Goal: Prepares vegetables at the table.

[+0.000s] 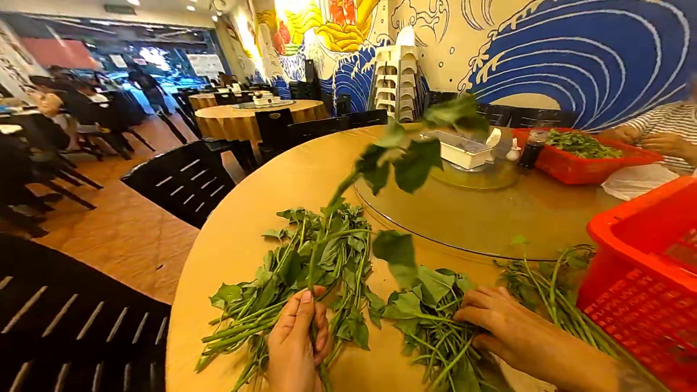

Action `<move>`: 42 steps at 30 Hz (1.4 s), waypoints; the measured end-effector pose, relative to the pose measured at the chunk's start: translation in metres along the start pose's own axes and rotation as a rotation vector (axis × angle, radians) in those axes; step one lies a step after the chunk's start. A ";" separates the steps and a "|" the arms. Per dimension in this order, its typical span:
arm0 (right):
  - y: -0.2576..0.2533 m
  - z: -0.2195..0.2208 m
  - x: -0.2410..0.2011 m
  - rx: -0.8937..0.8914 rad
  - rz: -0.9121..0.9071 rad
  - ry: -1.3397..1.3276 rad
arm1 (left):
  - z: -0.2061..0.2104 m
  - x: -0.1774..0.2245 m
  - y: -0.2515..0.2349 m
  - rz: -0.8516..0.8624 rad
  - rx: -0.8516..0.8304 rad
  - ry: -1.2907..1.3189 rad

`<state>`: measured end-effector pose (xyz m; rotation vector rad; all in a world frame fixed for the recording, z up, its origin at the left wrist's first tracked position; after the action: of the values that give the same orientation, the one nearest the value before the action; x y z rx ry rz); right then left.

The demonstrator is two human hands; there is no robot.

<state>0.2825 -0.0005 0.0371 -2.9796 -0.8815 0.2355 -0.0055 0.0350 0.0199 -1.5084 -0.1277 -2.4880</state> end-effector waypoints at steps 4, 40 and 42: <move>-0.004 -0.007 0.002 -0.073 0.030 -0.054 | 0.003 -0.002 0.003 -0.032 -0.034 -0.022; -0.026 -0.038 -0.029 0.564 -0.078 -0.117 | 0.012 0.005 0.010 0.118 -0.274 0.164; -0.050 -0.043 -0.023 0.605 0.032 -0.223 | 0.012 0.005 0.011 0.106 -0.331 0.216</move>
<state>0.2429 0.0303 0.0865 -2.4299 -0.6276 0.7044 0.0054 0.0259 0.0297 -1.2997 0.4085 -2.6589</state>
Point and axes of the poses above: each hand's wrist, its own y-axis away from the middle knuckle, its own z-axis out of the palm, x = y × z, the point moved 4 cm from there along -y, towards the middle knuckle, and after that the axes turned 11 degrees about y, right-handed, at the moved point
